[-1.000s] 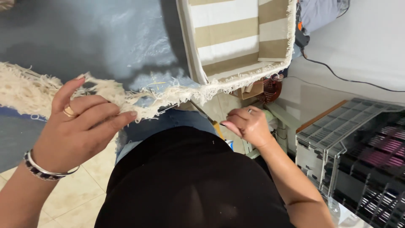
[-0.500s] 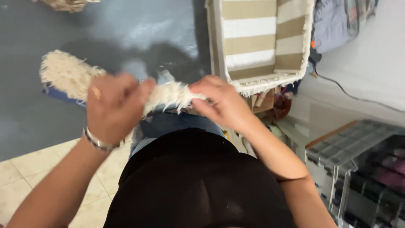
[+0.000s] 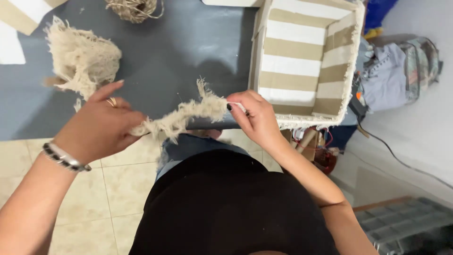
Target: Decorate a fabric-covered box by gluing a fringe trim along its edges using a hot glue gun.
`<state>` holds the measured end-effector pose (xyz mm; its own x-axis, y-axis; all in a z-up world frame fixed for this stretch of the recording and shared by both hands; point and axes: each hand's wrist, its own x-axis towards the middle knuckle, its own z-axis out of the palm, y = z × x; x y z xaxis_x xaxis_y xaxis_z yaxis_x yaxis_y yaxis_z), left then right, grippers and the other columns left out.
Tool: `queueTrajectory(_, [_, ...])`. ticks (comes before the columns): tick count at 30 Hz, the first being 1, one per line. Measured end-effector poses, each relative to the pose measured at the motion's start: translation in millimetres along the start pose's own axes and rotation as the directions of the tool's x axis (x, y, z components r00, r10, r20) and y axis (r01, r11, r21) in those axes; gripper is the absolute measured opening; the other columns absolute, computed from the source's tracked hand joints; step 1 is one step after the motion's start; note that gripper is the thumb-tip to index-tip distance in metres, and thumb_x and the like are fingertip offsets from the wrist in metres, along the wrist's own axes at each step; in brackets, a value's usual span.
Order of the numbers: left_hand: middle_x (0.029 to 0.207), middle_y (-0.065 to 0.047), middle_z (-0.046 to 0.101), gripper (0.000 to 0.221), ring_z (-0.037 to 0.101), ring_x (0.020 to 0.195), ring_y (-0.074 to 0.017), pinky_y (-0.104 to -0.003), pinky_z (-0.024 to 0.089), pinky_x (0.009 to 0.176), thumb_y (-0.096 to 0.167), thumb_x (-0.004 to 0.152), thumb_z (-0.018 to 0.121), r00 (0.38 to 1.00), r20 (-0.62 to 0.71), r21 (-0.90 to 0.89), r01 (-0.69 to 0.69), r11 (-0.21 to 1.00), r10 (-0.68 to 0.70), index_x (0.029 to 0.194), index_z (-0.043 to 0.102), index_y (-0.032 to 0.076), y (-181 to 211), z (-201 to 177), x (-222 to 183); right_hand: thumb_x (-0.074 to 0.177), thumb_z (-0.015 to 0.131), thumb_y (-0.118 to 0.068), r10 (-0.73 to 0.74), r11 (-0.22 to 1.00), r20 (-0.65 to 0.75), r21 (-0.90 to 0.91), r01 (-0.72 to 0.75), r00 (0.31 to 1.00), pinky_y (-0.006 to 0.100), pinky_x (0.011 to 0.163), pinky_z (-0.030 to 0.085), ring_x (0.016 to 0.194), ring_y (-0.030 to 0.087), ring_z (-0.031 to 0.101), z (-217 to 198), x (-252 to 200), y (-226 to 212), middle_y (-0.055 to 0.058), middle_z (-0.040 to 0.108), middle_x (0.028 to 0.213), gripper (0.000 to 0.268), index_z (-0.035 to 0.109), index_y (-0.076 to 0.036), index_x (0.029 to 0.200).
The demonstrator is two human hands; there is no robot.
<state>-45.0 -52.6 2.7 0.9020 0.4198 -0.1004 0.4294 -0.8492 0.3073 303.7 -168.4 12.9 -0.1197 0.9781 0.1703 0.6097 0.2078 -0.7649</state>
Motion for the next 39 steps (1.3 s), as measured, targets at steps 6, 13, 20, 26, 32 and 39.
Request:
queueTrajectory(6, [0.091,0.013,0.069,0.024,0.062,0.122,-0.0138,-0.065,-0.002,0.132,0.049,0.097,0.051,0.889,0.213,0.321,0.329,0.888,-0.406,0.104,0.068,0.033,-47,77,-27,0.105,0.059,-0.007,-0.078,0.993,-0.143,0.071,0.089,0.987,0.034,0.073,0.046,0.082,0.023,0.060,-4,-5,15,0.009,0.066,0.094,0.007,0.065,-0.004,0.108])
queueTrajectory(13, [0.113,0.004,0.073,0.052,0.073,0.104,-0.0212,-0.060,0.014,0.136,0.006,0.083,0.075,0.944,-0.217,0.170,0.289,0.942,-0.251,0.130,0.073,0.028,-88,38,-42,0.103,0.058,-0.008,-0.090,0.989,-0.173,0.097,0.108,0.981,0.036,0.082,0.056,0.088,0.023,0.066,1,-13,21,0.010,0.068,0.096,0.012,0.066,-0.004,0.110])
queueTrajectory(20, [0.105,0.003,0.072,0.021,0.065,0.104,-0.0182,-0.058,0.027,0.125,0.015,0.080,0.066,0.983,-0.178,-0.401,-0.120,0.908,0.051,0.098,0.076,0.020,-70,-8,-49,0.096,0.058,-0.002,-0.034,0.985,-0.068,0.167,0.045,0.997,0.030,0.089,0.056,0.093,0.015,0.064,0,-27,19,0.002,0.068,0.099,0.020,0.068,-0.014,0.109])
queueTrajectory(26, [0.107,-0.003,0.074,0.027,0.069,0.105,-0.0298,-0.055,0.044,0.103,0.038,0.089,0.061,0.994,0.047,-0.236,-0.082,0.968,0.096,0.108,0.076,0.024,-81,68,1,0.087,0.067,-0.001,0.000,0.999,-0.004,-0.054,0.000,1.000,0.050,0.089,0.051,0.076,0.031,0.066,8,-15,-17,0.012,0.071,0.082,0.013,0.076,-0.010,0.088])
queueTrajectory(32, [0.114,-0.001,0.066,0.032,0.066,0.104,-0.0278,-0.048,0.051,0.090,0.033,0.090,0.070,0.981,-0.083,-0.060,-0.180,0.982,0.175,0.120,0.065,0.024,-64,148,106,0.091,0.067,-0.004,0.010,0.978,-0.121,-0.205,-0.035,0.993,0.047,0.091,0.053,0.078,0.029,0.067,17,-13,-20,0.009,0.073,0.086,0.015,0.078,-0.013,0.094])
queueTrajectory(39, [0.091,0.002,0.057,0.009,0.059,0.087,-0.0208,-0.040,0.043,0.075,0.031,0.091,0.063,0.909,-0.263,0.134,-0.298,0.945,0.324,0.092,0.060,0.022,-72,161,121,0.091,0.071,-0.008,0.037,0.956,-0.310,-0.266,-0.124,0.950,0.045,0.091,0.054,0.082,0.029,0.070,18,-3,-12,0.007,0.075,0.092,0.014,0.081,-0.013,0.099])
